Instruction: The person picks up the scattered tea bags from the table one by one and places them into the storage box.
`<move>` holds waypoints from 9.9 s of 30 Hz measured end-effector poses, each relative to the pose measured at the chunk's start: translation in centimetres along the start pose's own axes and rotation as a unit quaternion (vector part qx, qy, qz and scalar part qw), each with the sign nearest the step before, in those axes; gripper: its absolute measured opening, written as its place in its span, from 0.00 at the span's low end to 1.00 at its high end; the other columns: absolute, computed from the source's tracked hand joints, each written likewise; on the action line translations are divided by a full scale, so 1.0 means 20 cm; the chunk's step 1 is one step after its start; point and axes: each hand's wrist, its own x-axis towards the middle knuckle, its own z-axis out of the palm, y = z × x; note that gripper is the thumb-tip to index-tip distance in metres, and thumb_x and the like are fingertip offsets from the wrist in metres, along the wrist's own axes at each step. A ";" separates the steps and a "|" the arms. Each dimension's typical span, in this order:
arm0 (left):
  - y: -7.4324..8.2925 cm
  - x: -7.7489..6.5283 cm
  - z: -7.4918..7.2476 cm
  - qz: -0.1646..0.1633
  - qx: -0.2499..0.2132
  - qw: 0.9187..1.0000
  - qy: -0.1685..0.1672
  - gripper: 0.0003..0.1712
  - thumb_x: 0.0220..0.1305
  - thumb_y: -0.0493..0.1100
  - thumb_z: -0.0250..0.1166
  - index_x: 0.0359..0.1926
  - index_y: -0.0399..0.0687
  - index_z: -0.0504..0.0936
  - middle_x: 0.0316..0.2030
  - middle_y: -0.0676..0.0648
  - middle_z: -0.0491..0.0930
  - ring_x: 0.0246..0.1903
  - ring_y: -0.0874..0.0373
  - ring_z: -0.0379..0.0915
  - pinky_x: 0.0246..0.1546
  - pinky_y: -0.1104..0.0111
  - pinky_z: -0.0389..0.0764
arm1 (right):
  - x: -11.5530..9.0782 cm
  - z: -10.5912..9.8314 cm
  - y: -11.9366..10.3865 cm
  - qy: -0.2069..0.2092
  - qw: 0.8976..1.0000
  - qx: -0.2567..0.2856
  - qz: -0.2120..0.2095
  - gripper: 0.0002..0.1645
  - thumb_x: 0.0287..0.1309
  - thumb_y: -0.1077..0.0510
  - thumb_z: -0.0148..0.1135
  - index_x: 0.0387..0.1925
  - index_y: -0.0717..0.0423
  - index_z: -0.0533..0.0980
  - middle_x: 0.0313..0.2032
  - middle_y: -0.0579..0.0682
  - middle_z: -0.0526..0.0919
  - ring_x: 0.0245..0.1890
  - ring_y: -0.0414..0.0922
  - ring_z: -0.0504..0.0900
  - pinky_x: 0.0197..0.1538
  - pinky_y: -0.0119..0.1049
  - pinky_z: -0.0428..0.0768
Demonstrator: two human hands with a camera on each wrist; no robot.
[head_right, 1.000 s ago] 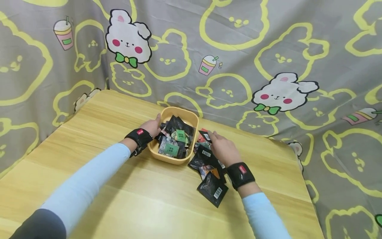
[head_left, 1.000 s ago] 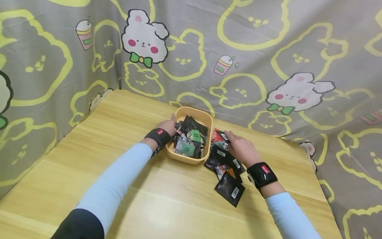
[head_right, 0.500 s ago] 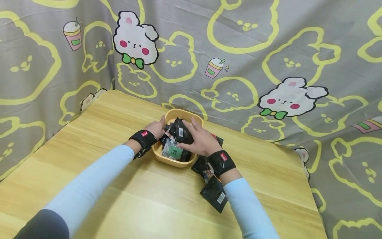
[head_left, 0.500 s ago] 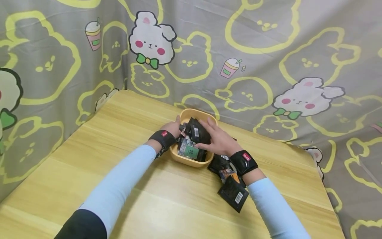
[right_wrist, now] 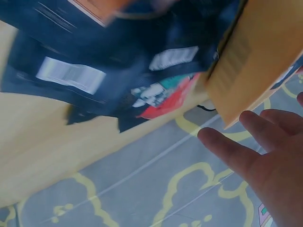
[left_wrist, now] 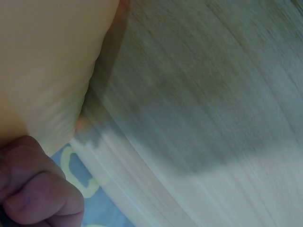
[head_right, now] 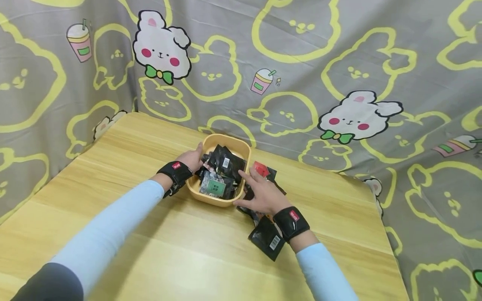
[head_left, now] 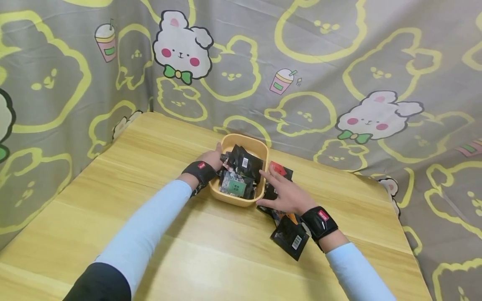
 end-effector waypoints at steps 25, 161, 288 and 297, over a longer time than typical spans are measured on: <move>-0.01 0.00 -0.02 -0.012 -0.033 0.999 -0.007 0.42 0.67 0.39 0.48 0.73 0.38 0.34 0.26 0.39 0.77 0.23 0.49 0.73 0.25 0.65 0.73 | -0.54 0.31 0.13 0.023 0.999 -0.029 0.032 0.54 0.46 0.29 0.61 0.71 0.41 0.54 0.70 0.61 0.55 0.65 0.62 0.63 0.59 0.58 0.67; -0.03 0.05 0.02 -0.015 -0.005 1.000 0.003 0.42 0.66 0.40 0.50 0.73 0.39 0.36 0.43 0.35 0.81 0.34 0.46 0.77 0.38 0.59 0.76 | -0.36 0.30 0.21 0.191 0.966 -0.148 0.092 0.24 0.54 0.67 0.55 0.54 0.71 0.72 0.50 0.68 0.78 0.48 0.60 0.80 0.43 0.53 0.79; 0.01 0.03 0.02 -0.022 -0.004 1.000 0.003 0.43 0.66 0.39 0.50 0.73 0.39 0.36 0.31 0.39 0.80 0.26 0.50 0.74 0.26 0.66 0.72 | 0.02 0.21 0.06 0.080 0.983 -0.056 0.155 0.43 0.60 0.37 0.50 0.61 0.70 0.66 0.60 0.71 0.67 0.56 0.64 0.73 0.51 0.55 0.76; 0.01 0.03 0.03 -0.015 0.011 1.000 0.010 0.43 0.65 0.39 0.51 0.73 0.37 0.38 0.35 0.37 0.82 0.28 0.48 0.76 0.30 0.63 0.74 | -0.03 0.25 0.05 0.034 0.978 -0.058 0.198 0.40 0.55 0.55 0.54 0.63 0.77 0.59 0.61 0.75 0.63 0.61 0.65 0.67 0.59 0.54 0.70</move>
